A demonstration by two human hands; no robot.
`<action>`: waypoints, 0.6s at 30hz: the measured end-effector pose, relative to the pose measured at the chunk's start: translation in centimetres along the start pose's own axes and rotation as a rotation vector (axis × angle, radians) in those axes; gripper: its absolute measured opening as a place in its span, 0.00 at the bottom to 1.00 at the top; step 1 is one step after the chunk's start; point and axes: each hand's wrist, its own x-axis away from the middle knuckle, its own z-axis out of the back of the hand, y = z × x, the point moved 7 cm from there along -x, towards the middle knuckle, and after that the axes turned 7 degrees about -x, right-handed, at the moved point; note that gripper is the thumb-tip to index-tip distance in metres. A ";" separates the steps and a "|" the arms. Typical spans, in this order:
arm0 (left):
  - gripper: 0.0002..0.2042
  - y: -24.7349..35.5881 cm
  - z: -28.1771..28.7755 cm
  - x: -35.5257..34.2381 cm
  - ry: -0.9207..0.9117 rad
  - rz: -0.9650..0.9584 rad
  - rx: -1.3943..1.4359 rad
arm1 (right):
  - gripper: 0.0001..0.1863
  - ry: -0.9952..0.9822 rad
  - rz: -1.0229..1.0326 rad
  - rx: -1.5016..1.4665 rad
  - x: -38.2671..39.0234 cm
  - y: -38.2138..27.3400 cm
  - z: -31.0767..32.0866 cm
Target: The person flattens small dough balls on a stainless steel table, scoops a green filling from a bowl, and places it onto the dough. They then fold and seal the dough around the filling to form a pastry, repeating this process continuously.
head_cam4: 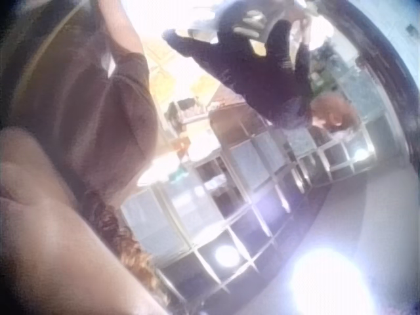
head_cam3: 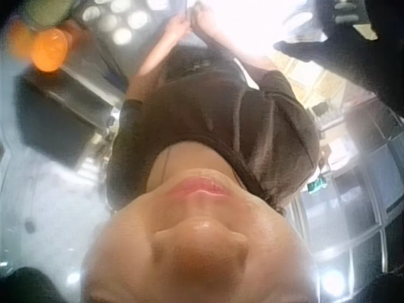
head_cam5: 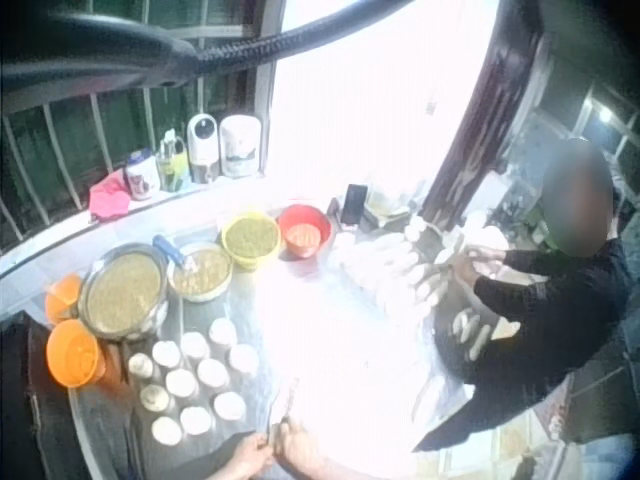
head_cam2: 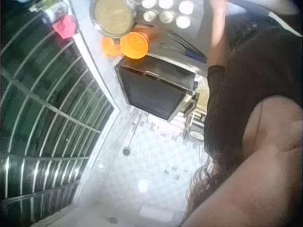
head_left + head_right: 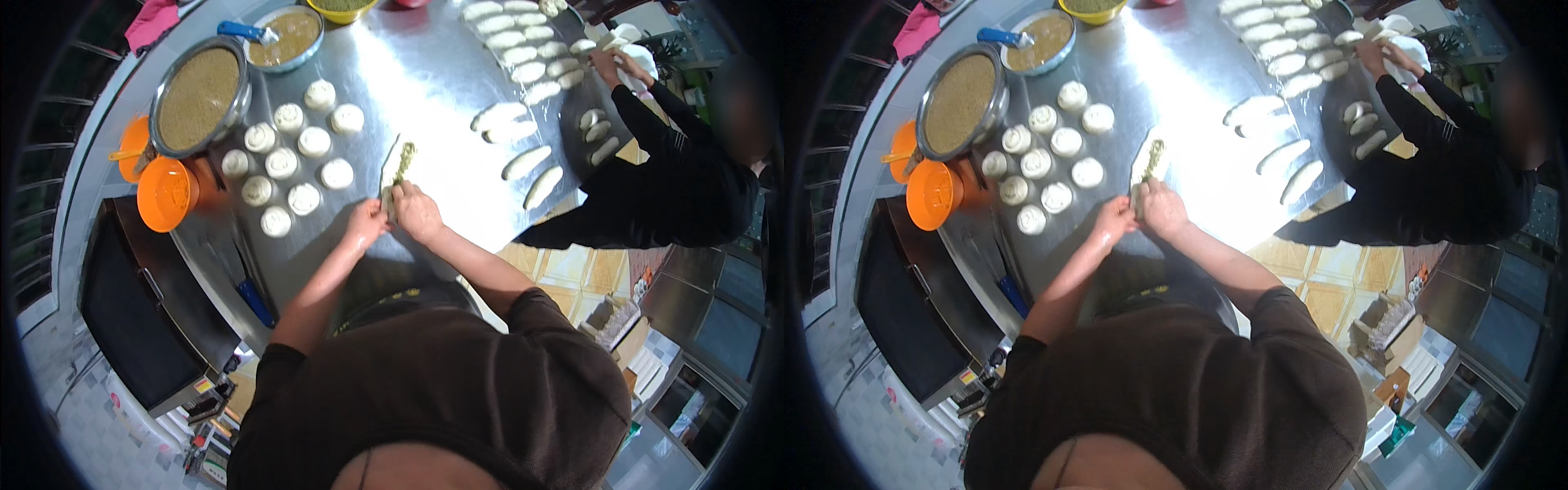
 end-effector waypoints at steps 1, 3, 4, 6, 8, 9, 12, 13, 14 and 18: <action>0.10 0.3 0.3 -0.2 -0.003 -0.023 -0.005 | 0.14 -0.134 -0.040 0.022 -1.0 0.0 0.1; 0.09 0.4 0.5 -0.2 -0.002 -0.017 -0.047 | 0.13 -0.401 -0.127 0.070 -2.3 0.1 1.0; 0.09 0.3 0.4 0.0 0.012 -0.034 -0.042 | 0.12 -0.381 -0.081 0.056 -3.5 -0.8 2.9; 0.09 -0.2 0.5 -0.6 -0.001 -0.067 -0.061 | 0.09 -0.260 0.059 -0.076 -8.3 -0.7 6.2; 0.10 -0.8 0.7 -0.9 -0.005 -0.056 -0.031 | 0.09 -0.002 0.065 -0.116 -14.4 -1.1 11.8; 0.10 -0.4 0.7 -0.6 -0.015 -0.049 -0.005 | 0.09 0.140 0.094 -0.127 -17.4 -1.0 14.4; 0.09 -0.6 0.5 -0.4 -0.041 0.000 0.140 | 0.08 0.472 0.195 -0.060 -26.6 -0.1 19.4; 0.10 -0.2 0.4 -0.5 -0.069 0.014 0.085 | 0.09 0.553 0.196 -0.034 -29.5 1.0 20.2; 0.10 0.1 0.7 -0.3 -0.078 0.035 0.038 | 0.09 0.529 0.175 -0.018 -31.8 0.7 20.4; 0.10 0.3 0.4 -0.2 -0.098 0.047 0.063 | 0.10 0.458 0.034 0.163 -39.3 2.5 19.3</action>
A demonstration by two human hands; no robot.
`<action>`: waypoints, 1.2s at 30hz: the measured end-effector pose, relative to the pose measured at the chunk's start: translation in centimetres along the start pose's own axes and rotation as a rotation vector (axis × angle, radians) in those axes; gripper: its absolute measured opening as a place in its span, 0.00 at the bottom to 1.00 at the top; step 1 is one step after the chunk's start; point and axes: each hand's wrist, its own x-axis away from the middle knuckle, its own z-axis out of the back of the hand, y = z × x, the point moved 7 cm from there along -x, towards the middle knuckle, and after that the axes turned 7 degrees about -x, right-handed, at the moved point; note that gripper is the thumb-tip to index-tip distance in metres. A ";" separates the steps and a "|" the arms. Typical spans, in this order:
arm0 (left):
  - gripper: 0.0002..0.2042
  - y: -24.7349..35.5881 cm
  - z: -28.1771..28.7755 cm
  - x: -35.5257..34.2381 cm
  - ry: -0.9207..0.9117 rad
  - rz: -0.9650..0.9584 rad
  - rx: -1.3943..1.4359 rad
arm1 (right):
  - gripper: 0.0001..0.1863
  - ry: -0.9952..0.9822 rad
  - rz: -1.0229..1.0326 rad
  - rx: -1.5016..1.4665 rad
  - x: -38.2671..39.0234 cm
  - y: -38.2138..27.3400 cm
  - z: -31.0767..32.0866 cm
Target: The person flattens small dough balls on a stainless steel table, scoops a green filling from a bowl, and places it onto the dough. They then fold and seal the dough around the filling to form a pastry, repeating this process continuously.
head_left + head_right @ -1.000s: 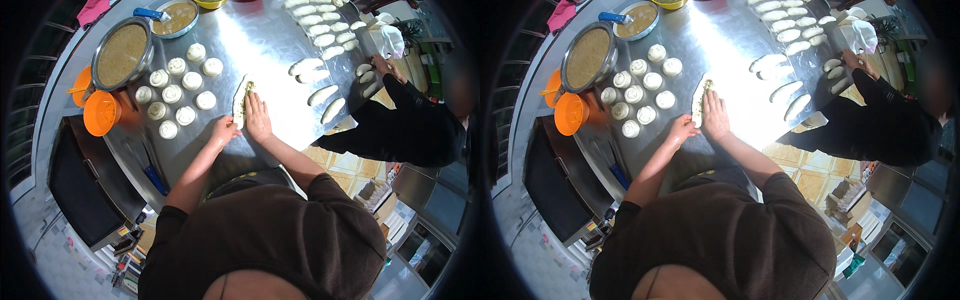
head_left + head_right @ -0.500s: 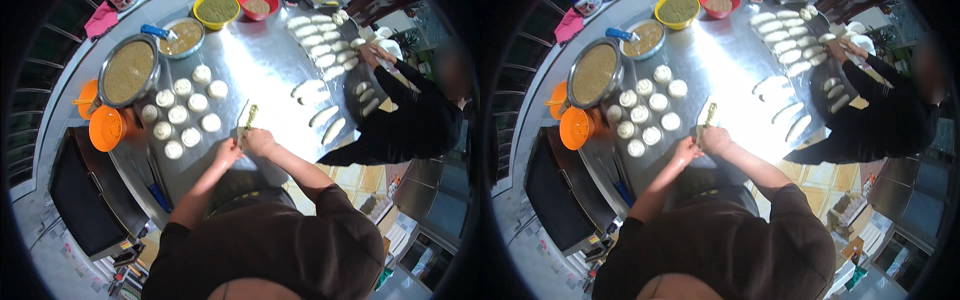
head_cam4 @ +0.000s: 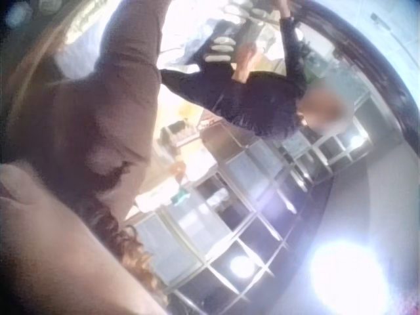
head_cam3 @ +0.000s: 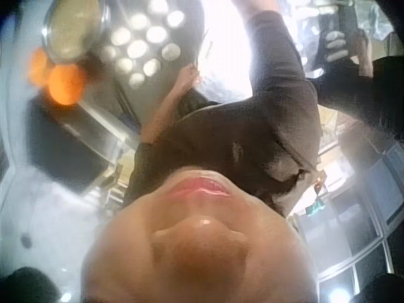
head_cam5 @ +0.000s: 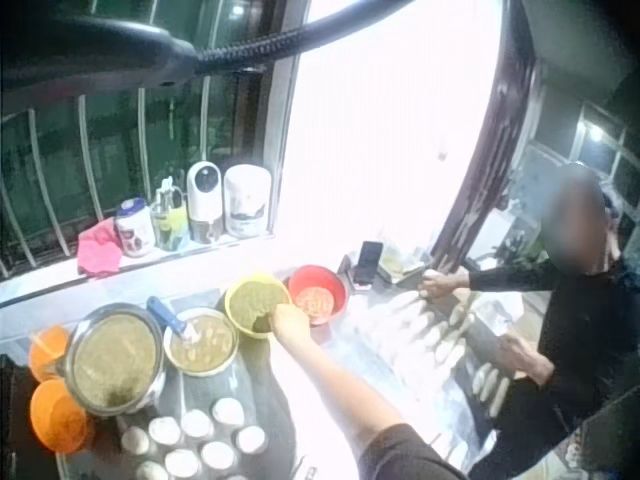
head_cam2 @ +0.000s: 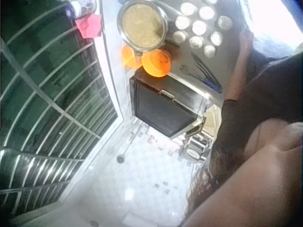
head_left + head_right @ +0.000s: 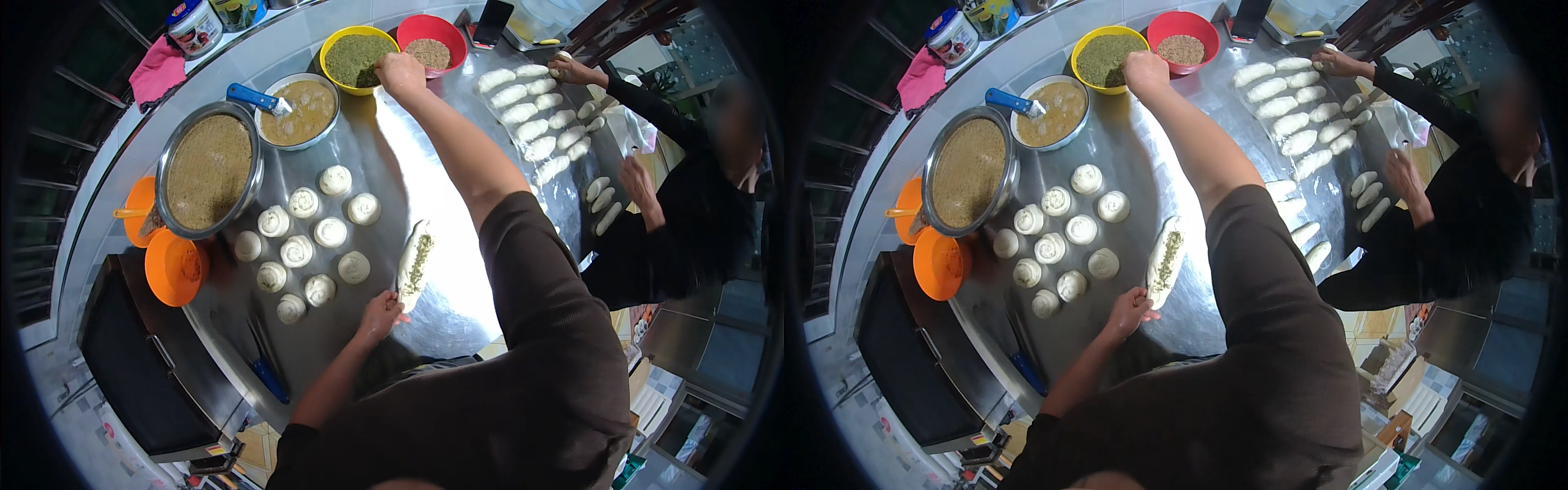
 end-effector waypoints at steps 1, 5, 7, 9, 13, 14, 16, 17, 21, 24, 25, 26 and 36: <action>0.10 0.3 0.0 0.3 0.010 0.009 0.008 | 0.10 -0.019 -0.006 0.018 -0.8 0.3 -1.2; 0.10 0.3 0.4 0.6 0.036 0.018 0.001 | 0.11 -0.067 0.000 0.058 -2.0 -1.2 -3.0; 0.09 0.2 0.1 0.4 0.031 -0.011 0.000 | 0.12 0.020 0.042 0.037 -2.7 -0.1 -2.7; 0.09 -0.5 0.1 -0.3 0.037 -0.060 -0.008 | 0.10 0.132 0.071 -0.092 -3.2 0.7 -1.7; 0.09 -1.2 0.2 -1.0 0.013 -0.090 -0.128 | 0.08 -0.179 -0.125 -0.711 0.6 4.9 -2.8; 0.09 -1.4 0.4 -0.3 0.042 -0.045 -0.054 | 0.06 -0.285 -0.152 -0.805 4.6 3.7 -3.2; 0.09 -0.6 0.3 0.1 0.074 -0.003 0.066 | 0.06 -0.438 -0.234 -0.900 13.8 3.2 -0.9; 0.09 0.3 0.0 0.2 0.069 -0.023 0.050 | 0.08 -0.490 -0.297 -0.904 18.2 4.8 -0.9; 0.08 1.2 -0.3 0.1 0.079 -0.053 -0.006 | 0.08 -0.608 -0.445 -0.790 29.6 7.2 -2.6; 0.09 0.2 0.1 -0.4 0.113 -0.070 -0.070 | 0.07 -0.355 -0.159 -0.444 31.6 4.5 -1.0; 0.09 0.3 0.1 -0.3 0.118 -0.072 -0.096 | 0.09 -0.302 -0.065 -0.305 32.2 3.9 -0.7; 0.08 0.5 0.1 -0.2 0.123 -0.075 -0.122 | 0.13 -0.226 -0.018 -0.277 33.5 3.3 -0.2; 0.08 0.2 0.0 -0.3 0.152 -0.035 -0.146 | 0.09 -0.221 -0.103 -0.155 36.2 1.8 1.1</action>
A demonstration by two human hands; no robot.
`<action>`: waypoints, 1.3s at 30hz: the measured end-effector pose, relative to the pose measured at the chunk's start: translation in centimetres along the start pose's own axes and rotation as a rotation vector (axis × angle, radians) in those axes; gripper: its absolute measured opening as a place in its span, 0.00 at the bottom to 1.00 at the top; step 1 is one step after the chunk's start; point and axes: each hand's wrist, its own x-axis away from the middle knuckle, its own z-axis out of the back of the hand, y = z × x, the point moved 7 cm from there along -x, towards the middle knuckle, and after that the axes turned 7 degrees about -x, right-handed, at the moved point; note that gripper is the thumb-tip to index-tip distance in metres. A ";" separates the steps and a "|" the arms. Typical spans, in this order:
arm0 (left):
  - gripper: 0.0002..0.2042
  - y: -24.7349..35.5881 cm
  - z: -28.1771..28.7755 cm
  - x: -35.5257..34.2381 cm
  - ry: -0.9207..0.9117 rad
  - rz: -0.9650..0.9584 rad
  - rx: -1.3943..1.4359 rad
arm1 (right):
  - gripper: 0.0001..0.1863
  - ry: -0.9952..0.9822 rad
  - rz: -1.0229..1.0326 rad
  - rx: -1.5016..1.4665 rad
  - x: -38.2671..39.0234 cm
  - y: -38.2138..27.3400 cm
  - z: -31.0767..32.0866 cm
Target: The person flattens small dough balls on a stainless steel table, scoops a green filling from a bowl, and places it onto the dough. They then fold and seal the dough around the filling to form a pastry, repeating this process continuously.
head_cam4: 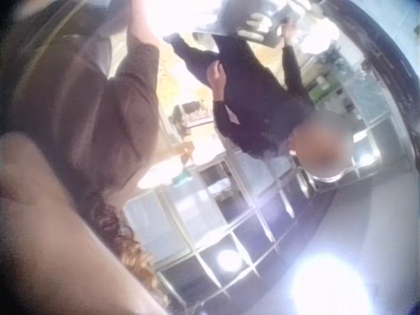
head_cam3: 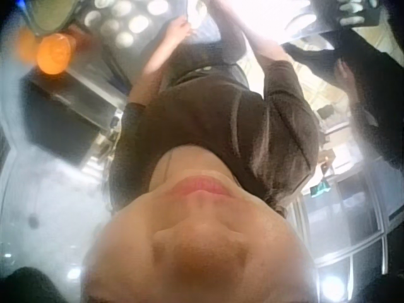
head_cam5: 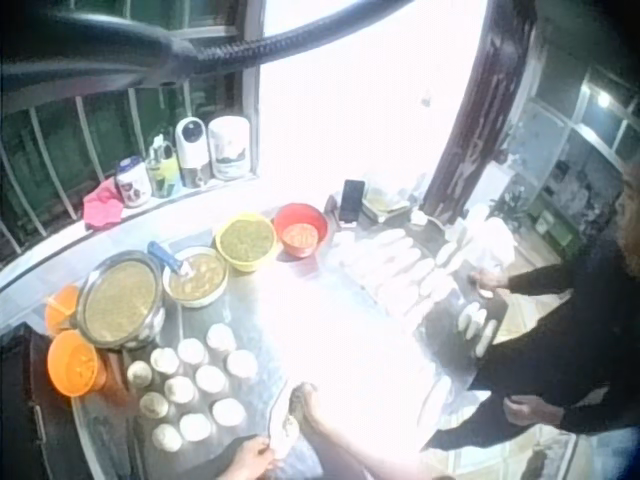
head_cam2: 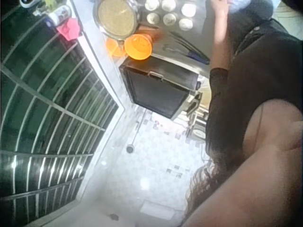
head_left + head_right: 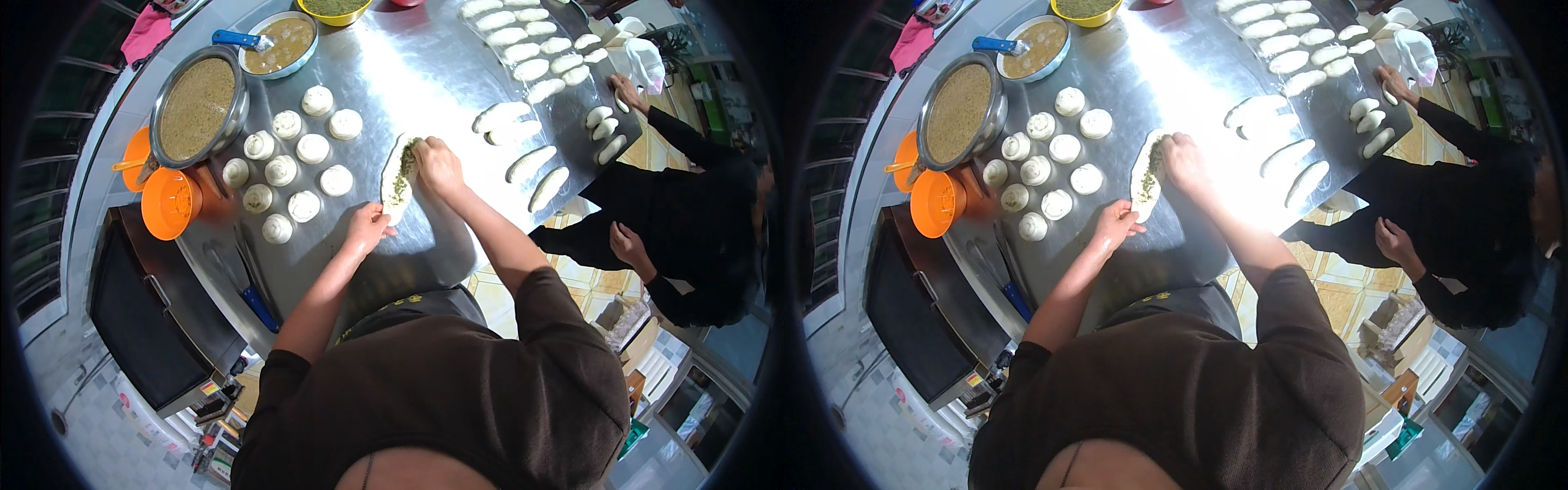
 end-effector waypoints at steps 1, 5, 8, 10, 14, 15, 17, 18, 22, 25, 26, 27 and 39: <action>0.08 0.2 -0.2 0.0 -0.007 -0.007 -0.003 | 0.10 -0.043 -0.048 0.030 -1.3 0.8 -0.6; 0.08 0.0 0.3 0.1 0.007 -0.018 -0.019 | 0.13 -0.334 -0.237 0.129 -5.1 1.8 -1.8; 0.08 0.6 0.3 0.5 0.000 -0.022 -0.040 | 0.16 -0.267 -0.249 0.041 -6.0 1.9 0.2; 0.08 0.4 0.1 0.1 -0.006 -0.039 -0.036 | 0.14 -0.170 -0.178 -0.116 -6.4 3.0 0.5; 0.08 0.4 0.0 0.3 -0.009 -0.037 -0.020 | 0.08 -0.277 -0.295 -0.609 -4.9 4.4 -2.6; 0.08 0.2 0.0 0.3 -0.006 -0.035 -0.016 | 0.08 -0.278 -0.271 -0.577 -4.3 4.0 -2.7; 0.08 -0.3 0.0 0.0 0.000 -0.030 -0.009 | 0.08 -0.279 -0.225 -0.511 -3.5 3.1 -3.1; 0.08 -0.3 0.0 -0.1 0.001 -0.027 -0.011 | 0.08 -0.226 -0.098 -0.328 -3.8 2.4 -2.7; 0.08 0.2 0.1 0.3 0.000 -0.027 -0.015 | 0.05 -0.237 -0.149 -0.681 -4.5 3.2 -1.9; 0.08 0.6 0.0 0.7 0.007 -0.022 -0.012 | 0.10 -0.309 -0.324 -0.768 -3.6 4.3 -1.9; 0.07 0.2 0.0 0.5 0.013 -0.025 -0.011 | 0.10 -0.217 -0.193 -0.698 -3.4 4.2 -2.2; 0.07 0.3 -0.1 0.2 0.016 -0.033 -0.010 | 0.10 -0.122 -0.062 -0.623 -3.2 3.9 -2.3; 0.08 0.4 -0.3 0.5 0.080 -0.085 -0.060 | 0.24 -0.007 0.203 0.072 -1.5 1.2 -2.4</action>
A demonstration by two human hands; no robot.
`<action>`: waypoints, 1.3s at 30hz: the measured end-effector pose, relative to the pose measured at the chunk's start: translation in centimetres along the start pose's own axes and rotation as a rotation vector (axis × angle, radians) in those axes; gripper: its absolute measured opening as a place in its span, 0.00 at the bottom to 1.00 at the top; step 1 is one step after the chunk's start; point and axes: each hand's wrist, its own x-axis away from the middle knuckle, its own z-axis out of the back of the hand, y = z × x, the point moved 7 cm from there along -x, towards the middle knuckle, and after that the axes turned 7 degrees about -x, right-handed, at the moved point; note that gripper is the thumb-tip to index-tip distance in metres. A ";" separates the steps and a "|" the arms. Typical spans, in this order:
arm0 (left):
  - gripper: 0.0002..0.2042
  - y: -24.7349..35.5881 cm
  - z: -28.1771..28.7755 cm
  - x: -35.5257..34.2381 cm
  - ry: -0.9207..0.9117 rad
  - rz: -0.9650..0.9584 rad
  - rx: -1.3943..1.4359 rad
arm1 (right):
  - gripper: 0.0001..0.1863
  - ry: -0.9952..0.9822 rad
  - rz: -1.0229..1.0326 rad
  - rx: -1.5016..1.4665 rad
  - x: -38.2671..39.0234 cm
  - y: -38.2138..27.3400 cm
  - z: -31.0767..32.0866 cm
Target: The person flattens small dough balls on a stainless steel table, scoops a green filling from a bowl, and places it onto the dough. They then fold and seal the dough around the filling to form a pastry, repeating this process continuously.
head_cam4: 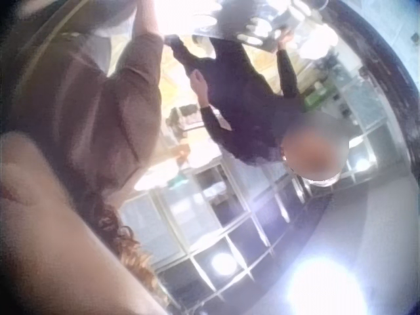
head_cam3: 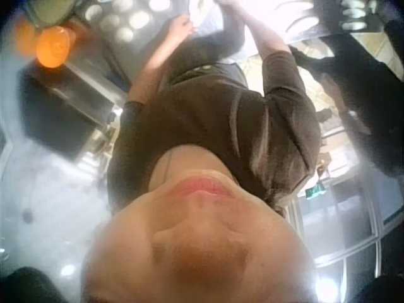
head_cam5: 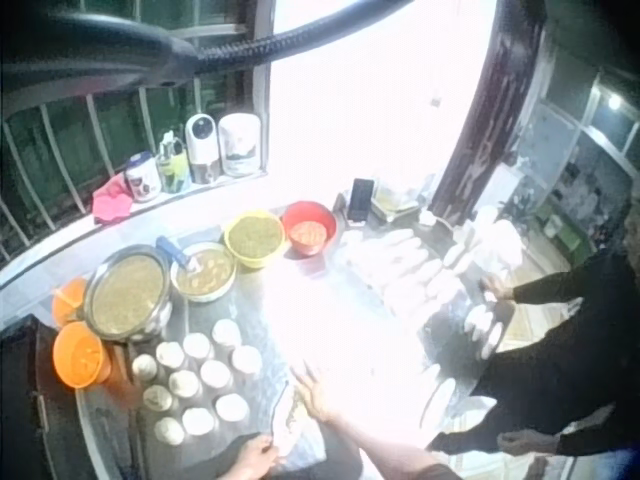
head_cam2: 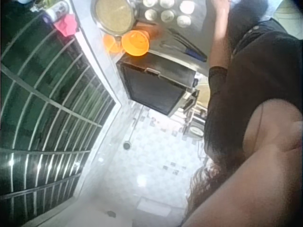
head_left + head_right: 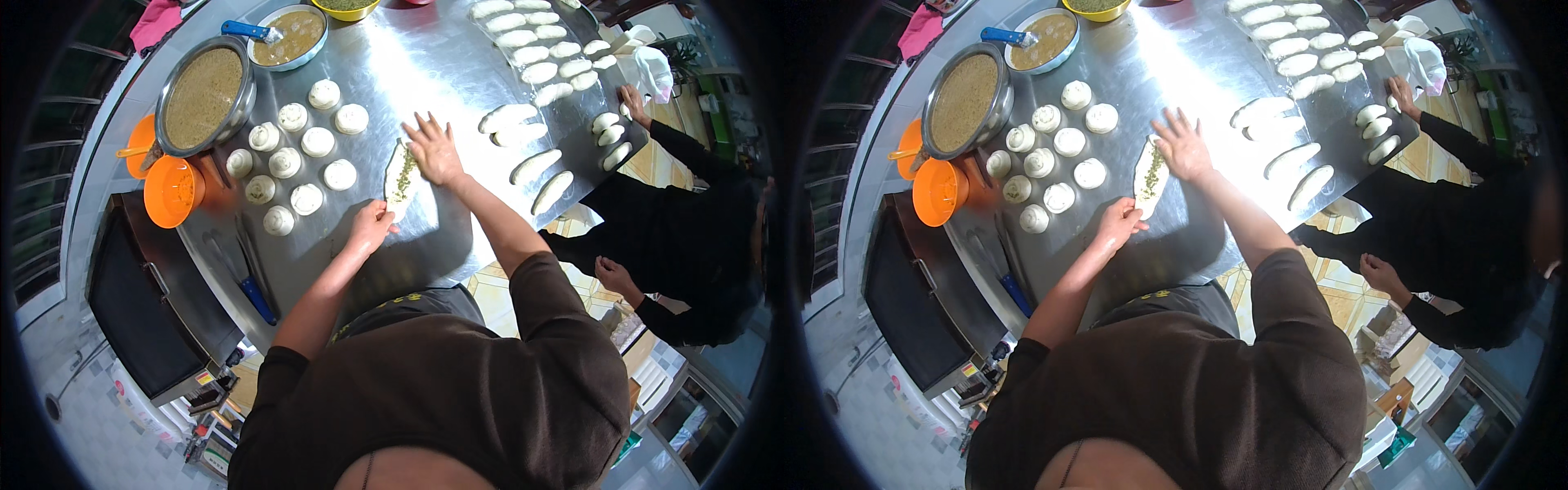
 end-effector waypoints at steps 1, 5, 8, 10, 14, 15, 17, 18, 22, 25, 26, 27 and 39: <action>0.08 0.4 0.1 0.1 -0.002 0.011 0.007 | 0.25 -0.073 0.002 -0.149 0.6 -1.1 -0.9; 0.09 0.3 0.1 0.1 0.011 0.044 0.058 | 0.22 -0.001 0.228 -0.562 1.5 -4.7 0.0; 0.09 -0.5 0.1 0.5 0.034 0.078 0.118 | 0.22 0.066 0.240 -0.418 0.6 -3.2 0.7; 0.08 -0.5 0.3 1.1 0.040 0.105 0.140 | 0.23 -0.056 0.206 -0.509 0.6 -2.8 -0.1; 0.08 -0.4 0.7 1.8 0.074 0.091 0.104 | 0.23 -0.076 -0.055 -0.702 -0.7 0.1 0.3; 0.08 -0.4 0.8 1.9 0.094 0.076 0.082 | 0.25 -0.014 -0.063 -0.478 -2.2 0.9 1.3; 0.08 -0.7 0.3 2.1 0.090 0.080 0.093 | 0.27 -0.062 -0.105 -0.091 -0.7 -0.1 0.4; 0.08 -0.8 0.5 2.2 0.094 0.081 0.091 | 0.27 -0.071 -0.043 -0.014 0.4 -1.5 -0.9; 0.08 -1.7 0.2 2.3 0.061 0.085 0.117 | 0.24 -0.109 0.190 -0.571 3.6 -6.0 -1.4; 0.08 -2.1 0.2 2.4 0.067 0.075 0.076 | 0.17 0.071 0.193 -0.568 1.1 -4.5 1.3; 0.07 -2.2 0.3 2.5 0.079 0.077 0.077 | 0.19 0.076 0.147 -0.448 1.0 -4.6 2.2; 0.07 -1.9 0.4 2.5 0.084 0.071 0.074 | 0.21 0.087 0.132 -0.451 1.6 -4.5 1.9; 0.06 -1.1 0.8 2.9 0.122 0.063 0.023 | 0.28 0.033 0.044 -0.350 5.8 -7.1 -0.4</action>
